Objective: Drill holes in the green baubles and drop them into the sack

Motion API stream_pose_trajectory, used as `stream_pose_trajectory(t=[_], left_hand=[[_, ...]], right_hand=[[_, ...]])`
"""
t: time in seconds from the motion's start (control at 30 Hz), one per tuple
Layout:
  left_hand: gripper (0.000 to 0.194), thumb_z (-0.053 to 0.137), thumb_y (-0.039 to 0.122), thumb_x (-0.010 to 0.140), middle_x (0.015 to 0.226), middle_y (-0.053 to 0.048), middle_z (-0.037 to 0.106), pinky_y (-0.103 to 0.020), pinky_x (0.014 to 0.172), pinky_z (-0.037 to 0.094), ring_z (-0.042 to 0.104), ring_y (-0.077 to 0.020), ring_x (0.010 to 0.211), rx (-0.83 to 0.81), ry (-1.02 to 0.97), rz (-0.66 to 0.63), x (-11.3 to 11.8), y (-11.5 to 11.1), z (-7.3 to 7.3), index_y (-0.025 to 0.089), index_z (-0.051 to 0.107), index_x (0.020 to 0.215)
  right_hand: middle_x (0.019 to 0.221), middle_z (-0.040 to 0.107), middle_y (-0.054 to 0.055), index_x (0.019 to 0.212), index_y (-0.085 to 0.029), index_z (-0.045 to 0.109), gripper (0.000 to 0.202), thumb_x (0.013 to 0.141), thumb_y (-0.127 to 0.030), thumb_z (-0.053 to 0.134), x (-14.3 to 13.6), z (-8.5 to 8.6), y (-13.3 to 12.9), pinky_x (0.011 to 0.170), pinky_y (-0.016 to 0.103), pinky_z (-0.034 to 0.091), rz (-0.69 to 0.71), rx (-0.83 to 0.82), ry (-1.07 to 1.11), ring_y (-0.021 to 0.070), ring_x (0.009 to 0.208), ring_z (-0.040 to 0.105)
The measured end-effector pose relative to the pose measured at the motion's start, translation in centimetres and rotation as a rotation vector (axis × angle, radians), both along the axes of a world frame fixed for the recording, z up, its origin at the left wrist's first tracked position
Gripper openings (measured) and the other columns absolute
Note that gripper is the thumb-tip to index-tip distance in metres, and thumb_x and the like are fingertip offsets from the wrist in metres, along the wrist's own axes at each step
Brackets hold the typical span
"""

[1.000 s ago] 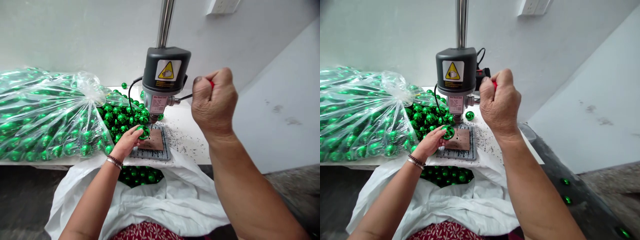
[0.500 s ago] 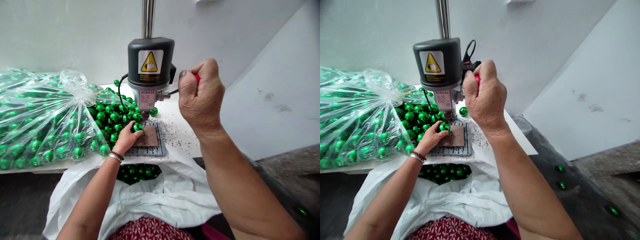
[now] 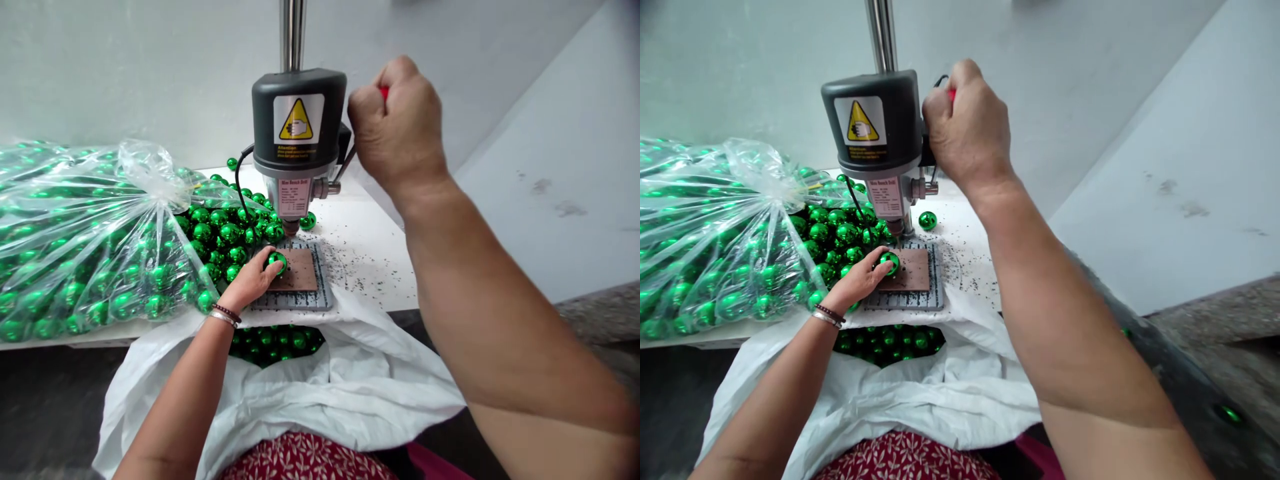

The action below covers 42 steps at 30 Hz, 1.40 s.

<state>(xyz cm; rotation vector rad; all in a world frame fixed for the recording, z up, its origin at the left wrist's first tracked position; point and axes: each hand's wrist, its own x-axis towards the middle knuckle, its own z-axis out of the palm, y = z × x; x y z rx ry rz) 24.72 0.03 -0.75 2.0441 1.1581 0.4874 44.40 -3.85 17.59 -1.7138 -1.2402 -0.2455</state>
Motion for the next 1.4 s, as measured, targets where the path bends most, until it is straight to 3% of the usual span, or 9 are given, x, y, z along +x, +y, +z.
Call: stream_pose_trajectory(t=[0.17, 0.3, 0.87, 1.03, 1.17, 1.4], left_hand=[[0.05, 0.058, 0.039, 0.084, 0.111, -0.007, 0.07, -0.029, 0.077, 0.052, 0.065, -0.0168, 0.081, -0.173, -0.072, 0.044, -0.1, 0.4, 0.5, 0.017, 0.059, 0.129], [0.065, 0.059, 0.04, 0.084, 0.106, -0.009, 0.071, -0.026, 0.064, 0.05, 0.065, -0.0151, 0.072, -0.307, -0.179, 0.149, 0.3, 0.7, 0.7, 0.015, 0.048, 0.143], [0.045, 0.063, 0.038, 0.083, 0.1, -0.007, 0.071, -0.033, 0.087, 0.048, 0.062, -0.0211, 0.091, 0.085, 0.148, 0.075, 2.9, 0.3, 1.1, 0.017, 0.062, 0.122], [0.056, 0.07, 0.037, 0.077, 0.12, -0.011, 0.066, -0.034, 0.095, 0.047, 0.061, -0.0238, 0.106, 0.158, 0.134, 0.059, 3.2, 0.4, 0.1, 0.017, 0.061, 0.128], [0.061, 0.075, 0.035, 0.072, 0.131, -0.012, 0.062, -0.034, 0.098, 0.047, 0.061, -0.025, 0.113, 0.154, 0.086, 0.037, 3.6, 0.4, -0.5, 0.016, 0.062, 0.128], [0.068, 0.077, 0.035, 0.071, 0.118, -0.007, 0.072, -0.033, 0.095, 0.049, 0.065, -0.0233, 0.106, -0.006, -0.028, 0.091, 3.6, 0.2, -1.1, 0.017, 0.058, 0.135]], right_hand=[[0.063, 0.028, -0.005, 0.065, -0.017, 0.027, 0.034, 0.094, -0.018, 0.044, 0.4, 1.1, 1.4, 0.064, 0.026, 0.018, -0.018, -0.038, 0.014, 0.0059, 0.062, 0.021], [0.063, 0.024, -0.006, 0.065, -0.017, 0.024, 0.036, 0.095, -0.018, 0.043, 0.3, 0.9, 1.2, 0.064, 0.026, 0.017, -0.021, -0.022, 0.021, 0.0054, 0.062, 0.019], [0.067, 0.027, -0.006, 0.068, -0.019, 0.024, 0.032, 0.095, -0.018, 0.041, 0.7, 0.4, 1.1, 0.066, 0.024, 0.019, 0.07, 0.044, 0.055, 0.0057, 0.064, 0.022], [0.068, 0.026, -0.005, 0.068, -0.02, 0.022, 0.033, 0.096, -0.019, 0.039, 0.8, 0.5, 1.1, 0.067, 0.023, 0.018, 0.054, 0.013, 0.018, 0.0056, 0.065, 0.022], [0.068, 0.025, -0.005, 0.067, -0.02, 0.022, 0.033, 0.096, -0.019, 0.04, 0.7, 0.4, 1.2, 0.067, 0.024, 0.018, 0.046, 0.017, 0.012, 0.0059, 0.065, 0.022], [0.067, 0.029, -0.006, 0.069, -0.02, 0.025, 0.031, 0.095, -0.018, 0.041, 0.6, 0.5, 0.9, 0.067, 0.024, 0.02, 0.046, 0.014, 0.029, 0.0063, 0.065, 0.024]])
